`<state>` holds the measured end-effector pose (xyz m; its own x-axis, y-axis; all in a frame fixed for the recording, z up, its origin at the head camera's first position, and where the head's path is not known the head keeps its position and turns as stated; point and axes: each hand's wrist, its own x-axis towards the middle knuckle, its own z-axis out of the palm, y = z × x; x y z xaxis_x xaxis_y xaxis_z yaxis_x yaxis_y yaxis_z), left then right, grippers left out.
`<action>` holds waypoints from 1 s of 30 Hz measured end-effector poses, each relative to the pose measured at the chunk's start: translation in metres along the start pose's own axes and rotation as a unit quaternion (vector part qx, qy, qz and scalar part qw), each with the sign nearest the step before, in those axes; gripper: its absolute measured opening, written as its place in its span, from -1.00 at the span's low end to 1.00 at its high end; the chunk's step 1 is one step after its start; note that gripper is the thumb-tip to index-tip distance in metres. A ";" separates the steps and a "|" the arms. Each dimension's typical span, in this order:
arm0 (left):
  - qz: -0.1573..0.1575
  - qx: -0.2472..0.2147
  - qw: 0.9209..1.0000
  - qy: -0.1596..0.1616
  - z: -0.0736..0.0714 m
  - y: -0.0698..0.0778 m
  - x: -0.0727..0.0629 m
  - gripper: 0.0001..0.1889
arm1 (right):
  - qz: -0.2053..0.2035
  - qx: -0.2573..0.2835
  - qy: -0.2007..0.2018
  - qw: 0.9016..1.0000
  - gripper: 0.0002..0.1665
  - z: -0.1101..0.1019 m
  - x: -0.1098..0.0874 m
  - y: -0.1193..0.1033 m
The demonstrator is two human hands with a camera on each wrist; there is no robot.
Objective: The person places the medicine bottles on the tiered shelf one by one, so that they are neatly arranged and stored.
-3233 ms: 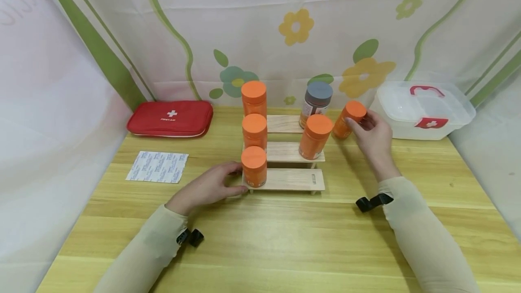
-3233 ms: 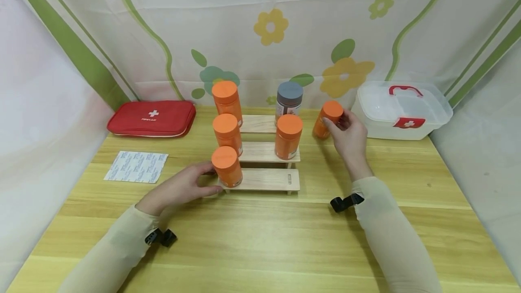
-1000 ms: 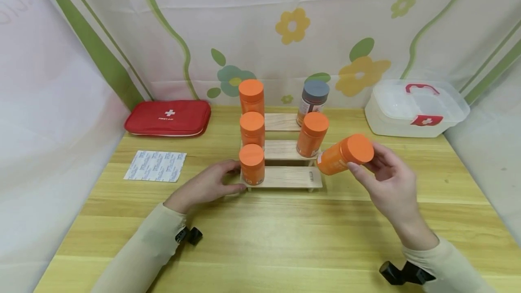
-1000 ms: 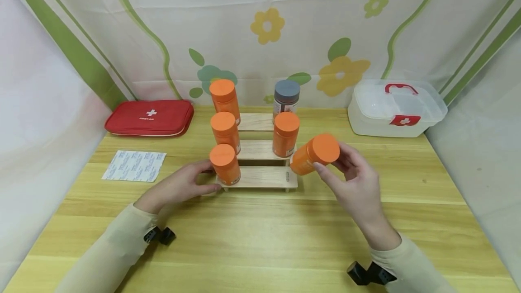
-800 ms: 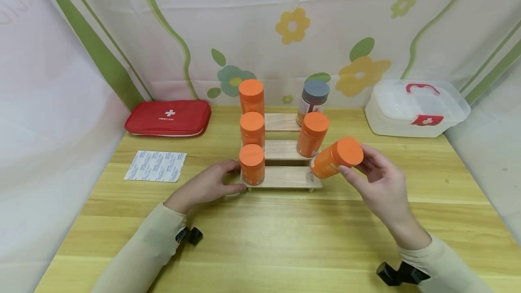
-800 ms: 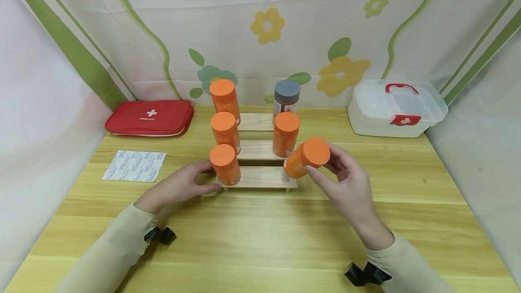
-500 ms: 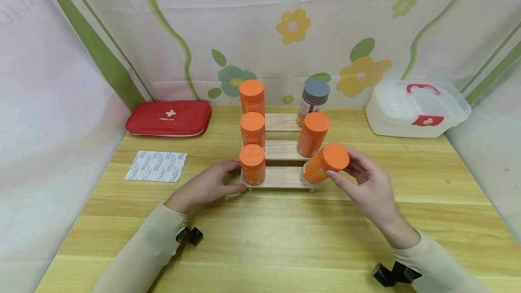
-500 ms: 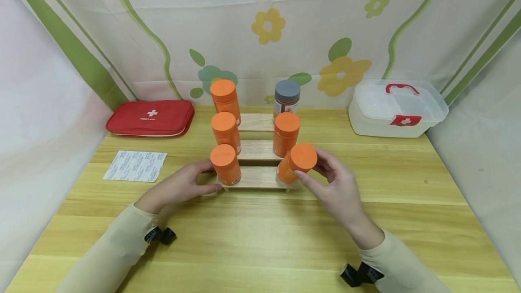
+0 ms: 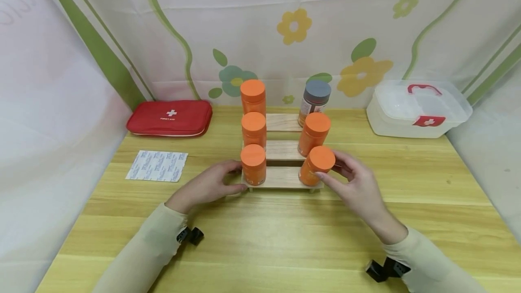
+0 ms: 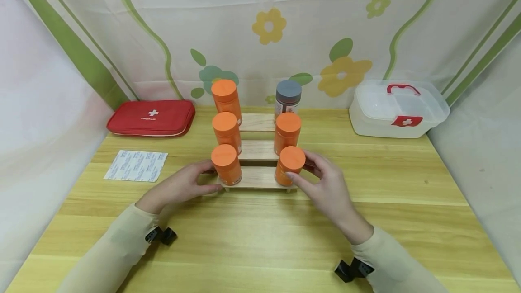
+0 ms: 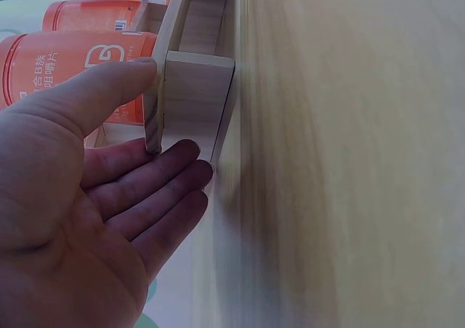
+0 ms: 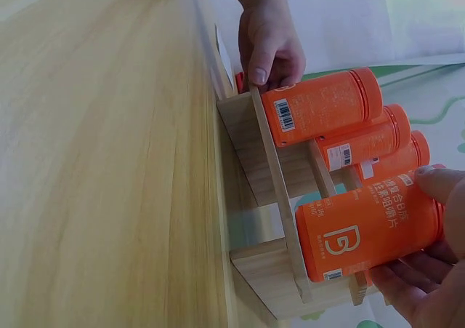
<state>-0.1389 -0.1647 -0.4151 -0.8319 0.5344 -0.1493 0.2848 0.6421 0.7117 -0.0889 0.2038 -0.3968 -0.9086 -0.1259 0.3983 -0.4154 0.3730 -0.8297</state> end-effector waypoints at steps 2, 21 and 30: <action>0.000 0.000 1.000 0.000 0.000 0.000 0.000 -0.29 | 0.004 -0.003 0.000 1.000 -0.35 0.001 0.001 0.000; -0.012 -0.001 1.000 -0.001 0.000 -0.002 0.000 -0.27 | -0.019 -0.100 -0.003 0.995 -0.28 0.010 0.002 0.004; -0.009 -0.001 1.000 0.003 -0.001 -0.002 -0.002 -0.29 | -0.018 -0.139 -0.019 0.990 -0.33 0.010 0.000 0.006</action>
<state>-0.1384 -0.1675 -0.4159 -0.8395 0.5200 -0.1577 0.2689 0.6498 0.7109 -0.0920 0.1972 -0.4052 -0.8969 -0.1752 0.4060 -0.4231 0.6064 -0.6732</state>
